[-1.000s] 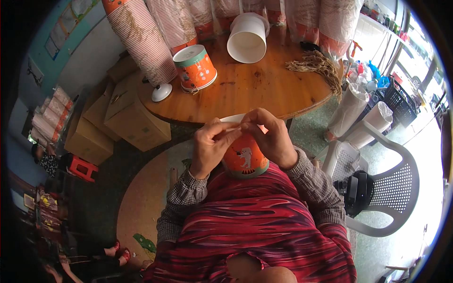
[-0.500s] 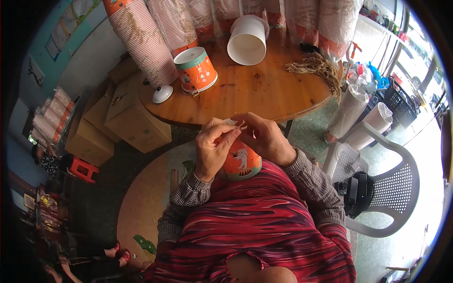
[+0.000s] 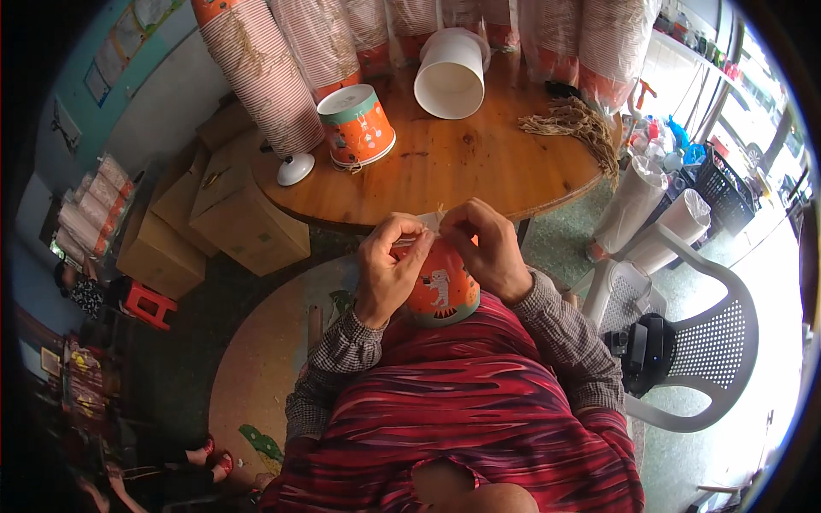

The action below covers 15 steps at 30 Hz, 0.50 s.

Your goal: Attaching string handles to decorative paper buckets.

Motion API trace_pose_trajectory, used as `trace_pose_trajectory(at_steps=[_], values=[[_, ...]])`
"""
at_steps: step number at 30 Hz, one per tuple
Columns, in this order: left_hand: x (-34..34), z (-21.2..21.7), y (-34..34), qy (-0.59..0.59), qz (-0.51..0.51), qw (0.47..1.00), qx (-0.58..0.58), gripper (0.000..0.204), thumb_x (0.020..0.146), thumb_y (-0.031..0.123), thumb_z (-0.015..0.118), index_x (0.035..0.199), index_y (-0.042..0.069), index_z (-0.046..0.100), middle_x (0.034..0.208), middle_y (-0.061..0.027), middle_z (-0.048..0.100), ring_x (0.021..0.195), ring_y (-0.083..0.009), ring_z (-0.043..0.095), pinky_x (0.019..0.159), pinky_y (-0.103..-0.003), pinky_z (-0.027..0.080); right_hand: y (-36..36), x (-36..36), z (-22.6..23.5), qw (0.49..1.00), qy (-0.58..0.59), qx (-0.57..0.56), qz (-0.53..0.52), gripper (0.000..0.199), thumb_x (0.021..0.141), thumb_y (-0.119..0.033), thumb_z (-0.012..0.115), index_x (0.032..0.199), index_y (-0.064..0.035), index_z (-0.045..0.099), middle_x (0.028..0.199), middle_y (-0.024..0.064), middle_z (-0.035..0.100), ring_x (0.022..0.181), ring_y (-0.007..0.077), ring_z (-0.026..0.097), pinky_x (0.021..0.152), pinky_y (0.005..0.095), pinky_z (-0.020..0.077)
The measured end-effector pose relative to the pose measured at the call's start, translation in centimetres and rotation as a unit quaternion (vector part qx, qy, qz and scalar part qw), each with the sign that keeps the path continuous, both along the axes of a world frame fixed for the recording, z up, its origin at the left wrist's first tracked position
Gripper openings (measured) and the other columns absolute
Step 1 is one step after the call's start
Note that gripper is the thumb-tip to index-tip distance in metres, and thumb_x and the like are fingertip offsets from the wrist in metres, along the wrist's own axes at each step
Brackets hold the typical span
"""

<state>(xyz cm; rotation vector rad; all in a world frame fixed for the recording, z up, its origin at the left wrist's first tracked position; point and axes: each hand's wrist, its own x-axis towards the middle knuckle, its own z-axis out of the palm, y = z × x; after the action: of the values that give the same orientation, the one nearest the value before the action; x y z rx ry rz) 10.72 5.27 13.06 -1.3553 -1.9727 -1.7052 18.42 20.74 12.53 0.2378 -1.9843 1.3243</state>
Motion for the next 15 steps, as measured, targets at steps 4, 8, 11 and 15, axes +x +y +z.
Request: trace_pose_trajectory(at_steps=[4,8,11,15], values=[[-0.3,0.1,-0.3,-0.045,-0.017,0.999,0.014,0.007,0.086,0.001,0.064,0.086,-0.001,0.057,0.086,-0.0051,0.061,0.079,-0.0095,0.06,0.072,-0.024,0.049,2.1,-0.7,-0.9,0.983,-0.054,-0.174,0.004,0.002,0.089,-0.002,0.058,0.089,-0.0014,0.056,0.073,-0.0008,0.053,0.065,0.0047,0.05,0.055,0.0219,0.0429],[-0.4,-0.6,-0.1,-0.104,-0.046,0.993,0.033,0.01,0.087,0.004,0.065,0.083,-0.001,0.057,0.085,-0.0057,0.061,0.075,-0.0098,0.061,0.069,-0.024,0.05,7.2,-2.5,-2.4,0.954,-0.047,-0.296,-0.023,0.011,0.09,-0.01,0.062,0.085,-0.0035,0.054,0.067,-0.002,0.052,0.056,0.0056,0.05,0.047,0.0207,0.0396],[-0.6,-0.4,-0.1,-0.096,-0.062,0.993,-0.002,0.008,0.089,0.002,0.063,0.086,-0.002,0.056,0.086,-0.0041,0.06,0.078,-0.0083,0.059,0.071,-0.022,0.049,9.1,-2.8,-4.0,0.941,-0.103,-0.324,-0.006,0.01,0.089,-0.011,0.063,0.09,-0.0024,0.058,0.07,-0.0007,0.056,0.059,0.0057,0.052,0.05,0.0211,0.0408],[-0.5,-0.2,-0.2,-0.11,-0.07,0.991,-0.016,0.006,0.09,0.001,0.061,0.089,-0.002,0.055,0.088,-0.0035,0.059,0.081,-0.0083,0.059,0.075,-0.022,0.048,6.5,-1.4,-1.4,0.99,-0.065,-0.11,-0.064,0.016,0.089,-0.011,0.062,0.101,-0.0005,0.064,0.082,0.0018,0.063,0.067,0.008,0.054,0.058,0.0236,0.0445]])
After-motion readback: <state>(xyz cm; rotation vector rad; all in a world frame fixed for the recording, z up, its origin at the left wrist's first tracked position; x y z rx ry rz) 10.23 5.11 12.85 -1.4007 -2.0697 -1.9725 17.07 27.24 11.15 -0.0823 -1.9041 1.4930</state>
